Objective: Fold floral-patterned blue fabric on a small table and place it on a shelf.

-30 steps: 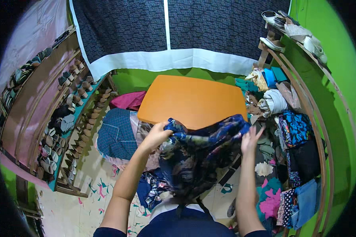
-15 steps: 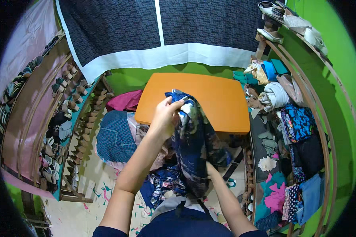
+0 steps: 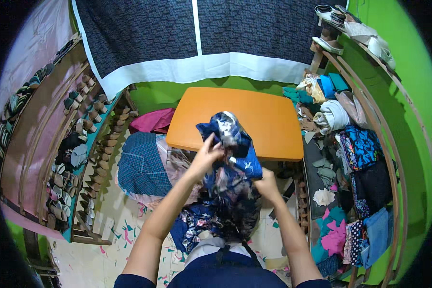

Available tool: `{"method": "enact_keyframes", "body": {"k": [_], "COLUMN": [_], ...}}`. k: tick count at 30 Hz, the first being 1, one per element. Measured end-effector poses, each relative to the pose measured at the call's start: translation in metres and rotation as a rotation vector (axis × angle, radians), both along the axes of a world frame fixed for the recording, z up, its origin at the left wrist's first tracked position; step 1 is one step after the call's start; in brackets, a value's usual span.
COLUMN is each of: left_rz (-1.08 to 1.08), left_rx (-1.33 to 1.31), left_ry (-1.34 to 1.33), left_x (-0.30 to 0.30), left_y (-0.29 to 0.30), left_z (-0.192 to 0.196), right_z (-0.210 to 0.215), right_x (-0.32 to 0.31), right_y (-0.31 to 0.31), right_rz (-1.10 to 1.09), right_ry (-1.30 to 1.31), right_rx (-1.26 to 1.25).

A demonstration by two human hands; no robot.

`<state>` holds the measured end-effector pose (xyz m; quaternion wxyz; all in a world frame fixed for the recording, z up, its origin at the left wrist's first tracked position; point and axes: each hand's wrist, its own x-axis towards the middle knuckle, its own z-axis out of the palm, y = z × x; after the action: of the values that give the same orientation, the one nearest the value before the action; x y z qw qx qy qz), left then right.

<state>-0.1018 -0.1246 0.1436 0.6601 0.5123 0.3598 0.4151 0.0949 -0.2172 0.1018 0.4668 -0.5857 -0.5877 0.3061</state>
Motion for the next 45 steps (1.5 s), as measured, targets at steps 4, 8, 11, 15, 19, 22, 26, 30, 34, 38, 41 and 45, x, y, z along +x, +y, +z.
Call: {"method": "enact_keyframes", "body": {"k": [4, 8, 11, 15, 19, 22, 26, 30, 34, 38, 41, 45], "left_rz": [0.227, -0.114, -0.045, -0.151, -0.080, -0.067, -0.158, -0.422, -0.960, -0.776, -0.445, -0.198], "left_rx": [0.293, 0.247, 0.300, 0.141, -0.092, 0.011, -0.072, 0.000, -0.139, -0.120, -0.133, -0.306], "left_ry": [0.622, 0.492, 0.343, 0.319, 0.567, 0.645, 0.297, 0.370, 0.834, 0.353, -0.123, -0.451], "left_x": [-0.011, -0.007, 0.017, 0.017, 0.021, 0.006, -0.062, -0.108, -0.085, -0.071, -0.070, -0.041], "left_y": [-0.033, -0.071, -0.090, -0.090, -0.094, -0.076, -0.042, -0.032, -0.032, -0.051, -0.061, -0.065], "left_z": [-0.114, -0.158, -0.170, -0.218, -0.188, -0.124, -0.042, -0.009, -0.003, -0.004, 0.019, 0.053], "right_z": [0.051, 0.056, 0.059, 0.078, 0.095, 0.086, 0.078, 0.076, 0.066, 0.014, -0.035, -0.172], "right_x": [0.003, -0.006, -0.017, -0.033, -0.007, 0.039, 0.083, 0.090, 0.087, 0.101, 0.091, 0.055], "right_y": [0.015, 0.034, 0.038, 0.043, 0.048, 0.051, 0.043, 0.041, 0.048, 0.048, 0.020, -0.052], "right_rz": [0.031, 0.029, 0.030, 0.046, -0.080, -0.253, -0.480, -0.452, -0.342, 0.043, 0.020, -0.405], "right_ry": [-0.131, -0.223, -0.239, 0.149, -0.120, -0.274, -0.328, -0.366, -0.260, 0.168, 0.357, 0.583], "right_rx": [0.151, 0.137, 0.261, 0.196, 0.360, 0.377, 0.112, 0.099, 0.103, 0.002, -0.035, -0.604]}}
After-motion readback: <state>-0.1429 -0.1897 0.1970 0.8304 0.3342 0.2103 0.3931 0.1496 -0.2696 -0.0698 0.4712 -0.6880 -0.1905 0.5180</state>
